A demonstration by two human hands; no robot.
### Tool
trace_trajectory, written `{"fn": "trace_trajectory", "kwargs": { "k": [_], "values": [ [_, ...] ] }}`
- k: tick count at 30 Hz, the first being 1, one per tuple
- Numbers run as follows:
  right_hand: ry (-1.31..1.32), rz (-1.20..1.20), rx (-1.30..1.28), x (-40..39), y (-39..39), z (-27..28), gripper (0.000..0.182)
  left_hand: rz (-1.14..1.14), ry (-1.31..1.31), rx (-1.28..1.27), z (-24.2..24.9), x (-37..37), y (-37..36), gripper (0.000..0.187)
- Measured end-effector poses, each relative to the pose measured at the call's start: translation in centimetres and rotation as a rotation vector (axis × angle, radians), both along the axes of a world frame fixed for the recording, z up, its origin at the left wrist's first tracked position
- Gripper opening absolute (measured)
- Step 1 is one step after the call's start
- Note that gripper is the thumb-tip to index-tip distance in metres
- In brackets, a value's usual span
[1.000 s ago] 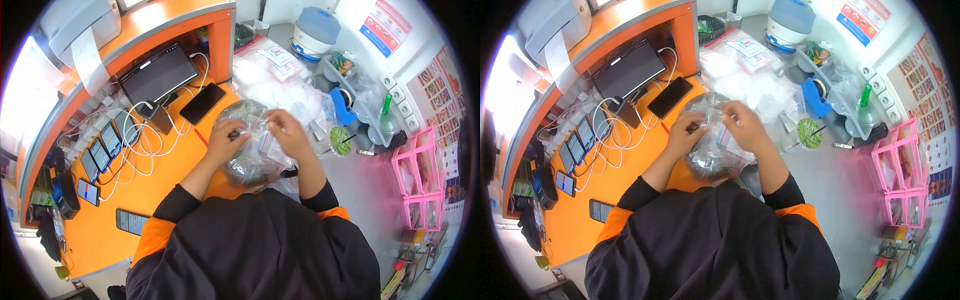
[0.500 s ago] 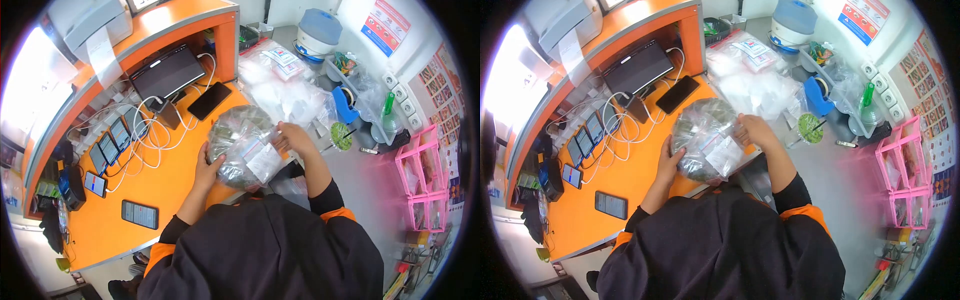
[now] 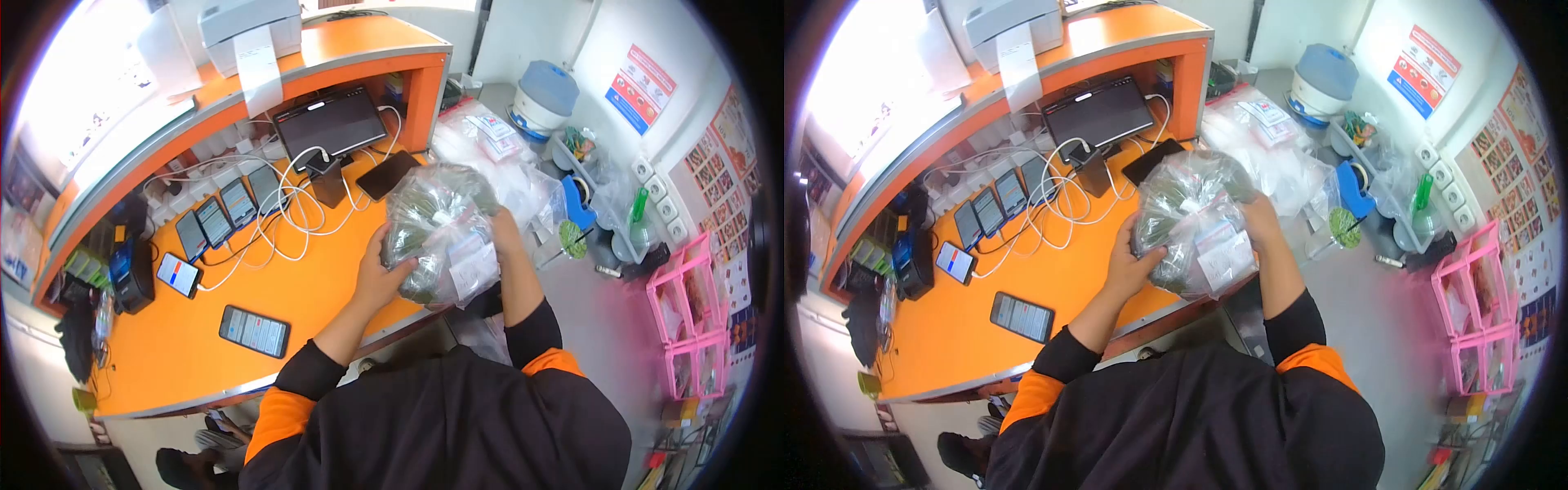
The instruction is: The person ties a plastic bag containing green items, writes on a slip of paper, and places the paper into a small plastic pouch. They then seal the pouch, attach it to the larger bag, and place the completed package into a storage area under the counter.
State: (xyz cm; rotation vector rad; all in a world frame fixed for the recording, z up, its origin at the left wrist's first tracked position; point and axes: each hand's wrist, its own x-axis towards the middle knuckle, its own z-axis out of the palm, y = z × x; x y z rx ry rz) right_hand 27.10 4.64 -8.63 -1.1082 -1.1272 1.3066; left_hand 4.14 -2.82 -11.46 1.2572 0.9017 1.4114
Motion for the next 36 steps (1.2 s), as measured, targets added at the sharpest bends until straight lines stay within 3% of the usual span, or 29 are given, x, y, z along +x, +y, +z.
{"fn": "trace_trajectory", "kwargs": {
  "k": [3, 4, 7, 8, 11, 12, 14, 16, 19, 21, 23, 24, 26, 27, 29, 31, 35, 36],
  "values": [
    [0.007, 0.069, 0.15, 1.3, -2.6, 4.3, 0.038, 0.098, 0.031, 0.233, 1.6, 0.2, -2.1, 0.06],
    [0.052, 0.229, 0.282, 2.0, -3.2, 5.0, 0.048, 0.162, 0.062, 0.335, 2.3, 0.3, -3.1, 0.056],
    [0.402, 0.412, 0.488, 2.0, -6.5, 6.9, 0.058, 0.328, 0.089, 0.533, 4.6, 1.3, -6.0, 0.049],
    [0.427, 0.488, 0.472, 2.8, -7.0, 6.3, 0.064, 0.364, 0.05, 0.519, 5.0, 1.9, -7.1, 0.047],
    [0.455, 0.699, -0.031, 4.9, -7.9, 5.5, 0.067, 0.468, -0.051, 0.306, 6.1, 4.0, -10.5, 0.044],
    [0.368, 0.662, -0.22, 5.3, -8.0, 4.4, 0.066, 0.453, -0.117, 0.236, 6.7, 4.8, -11.3, 0.044],
    [0.423, 0.609, -0.106, 6.3, -9.4, 2.1, 0.062, 0.451, -0.18, 0.137, 6.8, 6.2, -13.3, 0.045],
    [0.494, 0.512, -0.139, 6.3, -12.0, 2.1, 0.06, 0.498, -0.108, 0.154, 5.4, 7.8, -16.1, 0.046],
    [0.485, 0.712, 0.005, 7.4, -13.5, 0.0, 0.061, 0.567, -0.064, 0.105, 3.3, 9.2, -20.8, 0.048],
    [0.411, 0.683, -0.018, 7.0, -15.4, -1.1, 0.056, 0.616, -0.03, 0.051, 1.0, 8.9, -24.0, 0.049],
    [0.316, 0.634, -0.042, 6.1, -19.1, -0.9, 0.053, 0.773, 0.133, -0.181, -3.0, 8.8, -27.6, 0.046],
    [0.295, 0.679, 0.122, 5.6, -20.2, -2.5, 0.053, 0.836, 0.176, -0.32, -5.7, 9.0, -29.5, 0.045],
    [0.071, 0.815, 0.311, 5.9, -22.7, -5.3, 0.058, 0.613, 0.29, -0.681, -13.7, 9.7, -33.8, 0.044],
    [0.105, 0.897, 0.349, 5.5, -23.7, -6.1, 0.057, 0.697, -0.671, -0.729, -9.0, 13.4, -34.3, 0.045],
    [0.187, 1.068, 0.04, 4.3, -25.2, -7.0, 0.061, 0.722, -0.887, -0.636, -10.2, 14.3, -36.7, 0.043],
    [0.134, 1.066, 0.033, 2.4, -25.8, -9.1, 0.064, 0.725, -1.111, -0.54, -11.8, 15.3, -39.0, 0.041],
    [0.122, 0.954, -0.173, -0.4, -27.5, -13.8, 0.069, 0.817, -1.05, -0.616, -13.5, 13.5, -41.9, 0.038],
    [0.131, 0.994, -0.409, -0.9, -27.5, -14.6, 0.068, 0.878, -0.963, -0.636, -13.0, 13.2, -42.2, 0.04]
  ]
}}
